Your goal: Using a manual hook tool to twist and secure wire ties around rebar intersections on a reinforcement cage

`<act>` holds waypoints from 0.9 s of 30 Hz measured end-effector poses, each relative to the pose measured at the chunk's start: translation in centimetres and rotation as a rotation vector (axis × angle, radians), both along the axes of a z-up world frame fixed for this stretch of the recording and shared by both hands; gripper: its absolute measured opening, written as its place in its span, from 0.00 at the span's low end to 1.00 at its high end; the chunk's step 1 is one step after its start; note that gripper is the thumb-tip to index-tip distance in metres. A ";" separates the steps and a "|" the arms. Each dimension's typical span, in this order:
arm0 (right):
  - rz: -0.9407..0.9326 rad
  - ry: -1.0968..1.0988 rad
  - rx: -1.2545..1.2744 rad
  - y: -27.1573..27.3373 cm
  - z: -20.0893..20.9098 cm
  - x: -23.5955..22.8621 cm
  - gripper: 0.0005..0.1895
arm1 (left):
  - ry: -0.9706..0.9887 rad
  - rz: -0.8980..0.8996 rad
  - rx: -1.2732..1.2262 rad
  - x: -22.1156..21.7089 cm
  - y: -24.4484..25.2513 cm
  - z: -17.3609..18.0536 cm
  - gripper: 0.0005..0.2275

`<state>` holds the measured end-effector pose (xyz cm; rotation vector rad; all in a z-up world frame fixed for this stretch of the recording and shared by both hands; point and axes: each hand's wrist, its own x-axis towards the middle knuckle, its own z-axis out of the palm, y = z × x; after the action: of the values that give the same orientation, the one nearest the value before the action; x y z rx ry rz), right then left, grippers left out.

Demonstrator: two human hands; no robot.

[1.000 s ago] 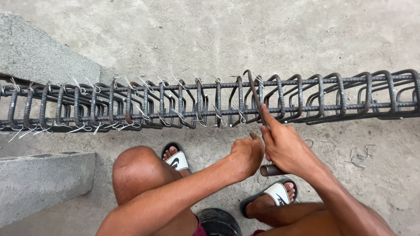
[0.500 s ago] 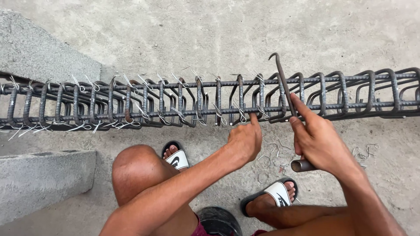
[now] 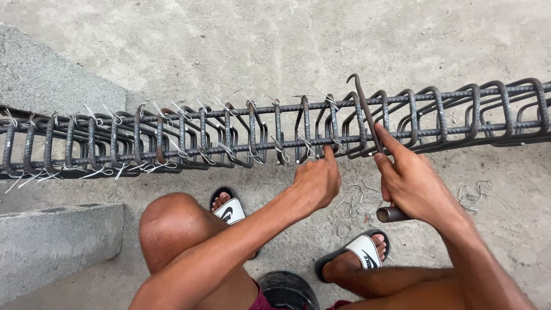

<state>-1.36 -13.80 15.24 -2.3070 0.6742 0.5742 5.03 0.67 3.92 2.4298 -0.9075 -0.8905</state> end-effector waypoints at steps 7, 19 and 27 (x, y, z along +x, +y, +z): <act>0.020 -0.115 0.048 -1.6 -2.1 -0.2 0.32 | -0.143 -0.116 0.051 -0.1 -0.2 -3.3 0.08; -0.136 -0.313 -0.049 -5.9 -3.3 -1.4 0.29 | -0.282 -0.437 0.278 -2.5 0.3 -5.6 0.02; -0.158 -0.796 -0.094 -12.1 -2.2 -10.4 0.16 | -0.385 -0.645 0.339 -4.2 0.4 -6.0 0.08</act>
<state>-11.74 -25.85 13.01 -2.2727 0.4780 -0.4526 0.84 1.09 -2.10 2.6829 -1.8901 -0.8348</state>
